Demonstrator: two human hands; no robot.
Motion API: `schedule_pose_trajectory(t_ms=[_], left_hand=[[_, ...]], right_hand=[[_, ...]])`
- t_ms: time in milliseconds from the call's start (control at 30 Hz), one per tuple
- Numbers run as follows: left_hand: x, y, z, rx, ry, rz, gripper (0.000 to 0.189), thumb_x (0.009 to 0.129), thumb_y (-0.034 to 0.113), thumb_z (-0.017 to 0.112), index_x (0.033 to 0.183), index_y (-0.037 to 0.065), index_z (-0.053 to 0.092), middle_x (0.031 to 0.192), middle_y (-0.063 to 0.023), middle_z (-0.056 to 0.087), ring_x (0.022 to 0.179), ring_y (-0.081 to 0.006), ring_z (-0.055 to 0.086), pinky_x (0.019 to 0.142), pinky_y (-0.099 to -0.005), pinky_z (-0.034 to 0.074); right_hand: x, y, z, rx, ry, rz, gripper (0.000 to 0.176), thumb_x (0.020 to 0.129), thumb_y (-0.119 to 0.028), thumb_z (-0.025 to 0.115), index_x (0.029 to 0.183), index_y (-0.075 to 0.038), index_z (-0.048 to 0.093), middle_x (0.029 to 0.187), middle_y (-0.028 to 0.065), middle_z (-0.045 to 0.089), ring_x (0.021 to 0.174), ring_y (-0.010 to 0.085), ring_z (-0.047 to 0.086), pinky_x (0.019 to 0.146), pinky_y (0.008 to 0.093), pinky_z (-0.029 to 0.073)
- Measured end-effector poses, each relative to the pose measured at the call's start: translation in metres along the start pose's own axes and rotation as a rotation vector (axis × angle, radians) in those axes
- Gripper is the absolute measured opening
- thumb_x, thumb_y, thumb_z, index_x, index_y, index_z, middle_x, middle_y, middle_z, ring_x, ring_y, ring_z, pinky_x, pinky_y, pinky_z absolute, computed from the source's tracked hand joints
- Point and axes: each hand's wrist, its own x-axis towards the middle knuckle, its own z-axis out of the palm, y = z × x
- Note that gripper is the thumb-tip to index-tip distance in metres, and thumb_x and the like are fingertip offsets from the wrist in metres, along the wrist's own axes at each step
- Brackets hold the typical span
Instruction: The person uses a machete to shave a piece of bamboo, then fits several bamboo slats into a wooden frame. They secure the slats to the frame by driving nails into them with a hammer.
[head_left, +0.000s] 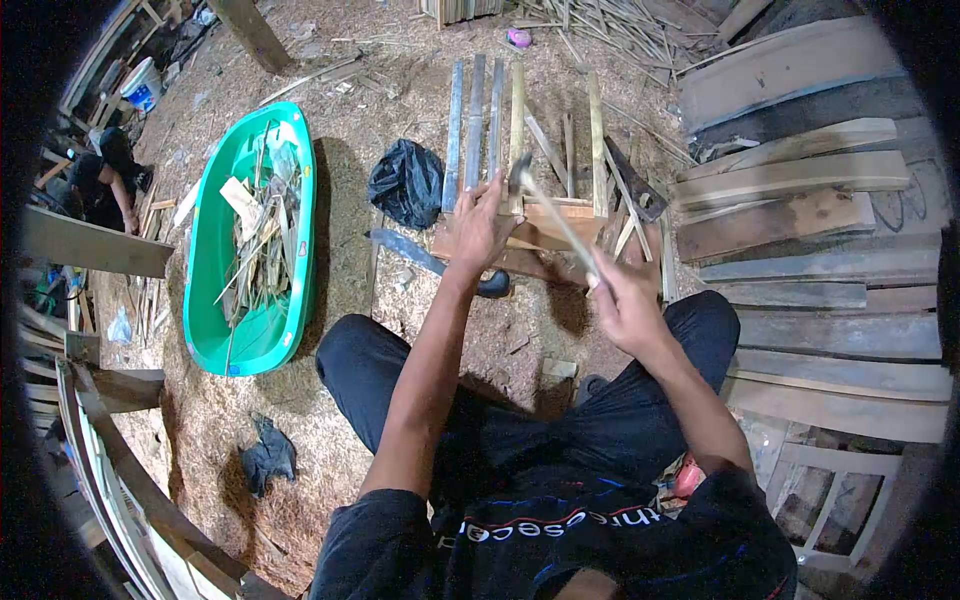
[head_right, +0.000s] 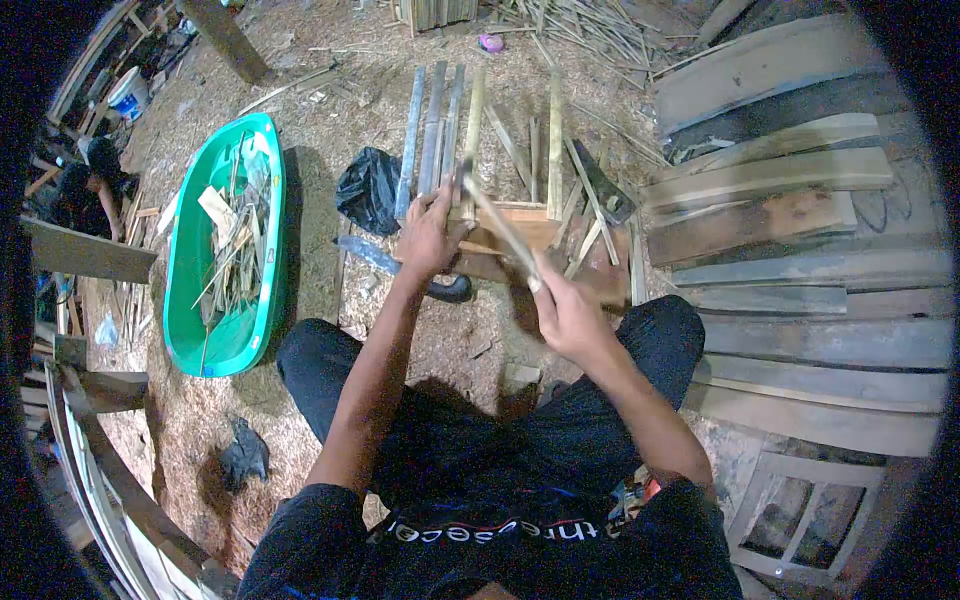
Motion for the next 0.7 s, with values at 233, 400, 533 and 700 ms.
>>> schedule_pose_trajectory(t_ms=[233,400,533,700], left_hand=[[-0.003,-0.007,0.010,-0.090,0.163,0.071,0.103,0.085,0.034,0.075,0.157,0.001,0.010,0.137,-0.0217,0.054,0.122,-0.0426,0.048,0.107,-0.0483,0.035],[-0.004,-0.001,0.008,-0.017,0.134,0.027,0.105,0.083,0.032,0.076,0.156,-0.001,0.009,0.133,-0.0267,0.052,0.116,-0.0437,0.049,0.104,-0.0481,0.038],[-0.005,0.001,0.003,-0.050,0.166,0.060,0.105,0.082,0.032,0.077,0.157,0.001,0.011,0.127,-0.0291,0.053,0.116,-0.0445,0.049,0.103,-0.0481,0.039],[-0.002,0.010,-0.001,-0.016,0.028,-0.065,0.111,0.081,0.028,0.079,0.157,0.000,0.004,0.153,-0.0174,0.042,0.130,-0.0366,0.044,0.111,-0.0478,0.028]], right_hand=[[-0.008,0.025,0.005,-0.135,-0.057,-0.035,0.049,0.098,-0.006,0.050,0.145,0.004,0.042,0.087,0.0240,0.065,0.076,0.0337,0.066,0.070,0.0398,0.052],[-0.004,0.000,0.002,0.007,0.121,-0.064,0.049,0.099,-0.009,0.050,0.145,0.004,0.041,0.104,0.0341,0.064,0.097,0.0417,0.068,0.086,0.0423,0.053],[-0.006,-0.004,-0.002,-0.045,-0.087,0.022,0.048,0.099,-0.008,0.051,0.143,0.006,0.042,0.105,0.0335,0.065,0.099,0.0391,0.069,0.085,0.0422,0.053],[0.004,-0.021,-0.004,0.028,0.222,0.043,0.049,0.095,-0.005,0.054,0.142,0.004,0.044,0.087,0.0293,0.066,0.079,0.0400,0.070,0.075,0.0449,0.053]])
